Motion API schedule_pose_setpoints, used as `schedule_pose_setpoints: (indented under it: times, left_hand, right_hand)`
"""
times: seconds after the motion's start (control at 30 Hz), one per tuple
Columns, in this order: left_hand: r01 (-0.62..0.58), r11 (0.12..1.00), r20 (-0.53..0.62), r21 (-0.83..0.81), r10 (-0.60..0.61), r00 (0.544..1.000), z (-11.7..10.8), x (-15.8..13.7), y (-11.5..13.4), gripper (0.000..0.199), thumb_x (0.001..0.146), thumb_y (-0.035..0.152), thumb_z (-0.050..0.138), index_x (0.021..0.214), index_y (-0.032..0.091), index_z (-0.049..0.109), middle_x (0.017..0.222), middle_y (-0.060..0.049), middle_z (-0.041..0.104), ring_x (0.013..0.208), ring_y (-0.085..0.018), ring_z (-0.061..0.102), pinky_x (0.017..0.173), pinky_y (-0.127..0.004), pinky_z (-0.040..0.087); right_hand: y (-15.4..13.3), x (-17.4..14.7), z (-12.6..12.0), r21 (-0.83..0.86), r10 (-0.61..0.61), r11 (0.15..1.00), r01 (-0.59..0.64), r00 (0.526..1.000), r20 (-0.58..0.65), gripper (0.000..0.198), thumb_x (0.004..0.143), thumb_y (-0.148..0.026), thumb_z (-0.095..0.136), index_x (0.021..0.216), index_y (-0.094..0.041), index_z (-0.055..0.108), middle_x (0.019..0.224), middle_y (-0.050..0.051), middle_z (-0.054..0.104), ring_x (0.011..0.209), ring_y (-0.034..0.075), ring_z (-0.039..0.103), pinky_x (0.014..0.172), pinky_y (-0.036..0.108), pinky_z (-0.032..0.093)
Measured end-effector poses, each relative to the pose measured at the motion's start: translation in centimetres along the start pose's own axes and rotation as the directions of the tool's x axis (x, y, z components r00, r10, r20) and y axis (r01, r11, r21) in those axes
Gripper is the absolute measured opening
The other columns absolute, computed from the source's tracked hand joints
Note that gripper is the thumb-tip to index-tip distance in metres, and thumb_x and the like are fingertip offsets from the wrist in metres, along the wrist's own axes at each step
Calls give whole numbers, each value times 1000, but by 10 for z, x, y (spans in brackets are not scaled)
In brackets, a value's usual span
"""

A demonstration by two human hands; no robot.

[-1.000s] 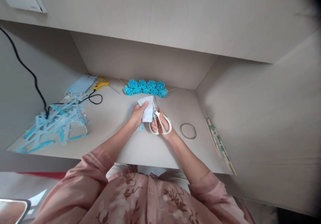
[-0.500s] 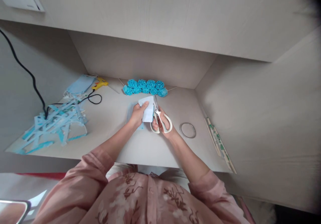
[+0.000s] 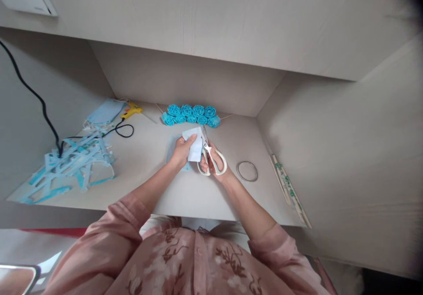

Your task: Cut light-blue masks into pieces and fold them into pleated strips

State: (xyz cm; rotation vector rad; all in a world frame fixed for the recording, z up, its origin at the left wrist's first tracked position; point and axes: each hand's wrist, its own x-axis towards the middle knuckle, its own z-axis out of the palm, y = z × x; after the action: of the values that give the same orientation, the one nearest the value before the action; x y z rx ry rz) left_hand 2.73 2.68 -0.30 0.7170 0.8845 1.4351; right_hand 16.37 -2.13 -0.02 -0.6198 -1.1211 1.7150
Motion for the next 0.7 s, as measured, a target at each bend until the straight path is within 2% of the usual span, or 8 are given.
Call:
schedule_pose_setpoints:
  times: [0.17, 0.37, 0.5, 0.7]
  left_hand:
    - [24, 999, 56, 36, -26, 998, 3, -6, -1, 50, 53, 51, 85, 79, 14, 62, 63, 0, 67, 49, -12, 56, 51, -24, 45]
    - [58, 995, 173, 84, -72, 982, 4, -12, -3, 45, 62, 52, 79, 79, 16, 59, 55, 0, 64, 42, -14, 56, 47, -26, 45]
    - [53, 994, 180, 99, -70, 981, 3, -11, -4, 45, 63, 53, 78, 81, 15, 60, 57, -1, 66, 42, -15, 57, 47, -27, 47]
    - [41, 997, 139, 68, -50, 989, 2, -7, -7, 48, 60, 52, 81, 81, 14, 62, 62, -1, 68, 47, -13, 58, 49, -25, 47]
  right_hand:
    - [0, 0, -3, 11, -6, 1000, 6, 999, -32, 73, 81, -60, 64, 142, -27, 38, 65, -4, 57, 47, 10, 48, 42, 23, 41]
    - [-3, -1, -2, -39, -34, 999, 31, 995, -90, 74, 81, -60, 63, 142, -25, 39, 65, -4, 55, 47, 10, 47, 42, 24, 40]
    - [-4, -2, -1, -39, -33, 999, 30, 994, -102, 74, 81, -59, 64, 143, -26, 39, 64, -5, 54, 46, 9, 45, 43, 23, 38]
    - [-5, -1, 0, -24, -20, 1000, 18, 992, -121, 85, 74, -60, 72, 143, -24, 38, 60, -7, 52, 43, 7, 40, 39, 20, 30]
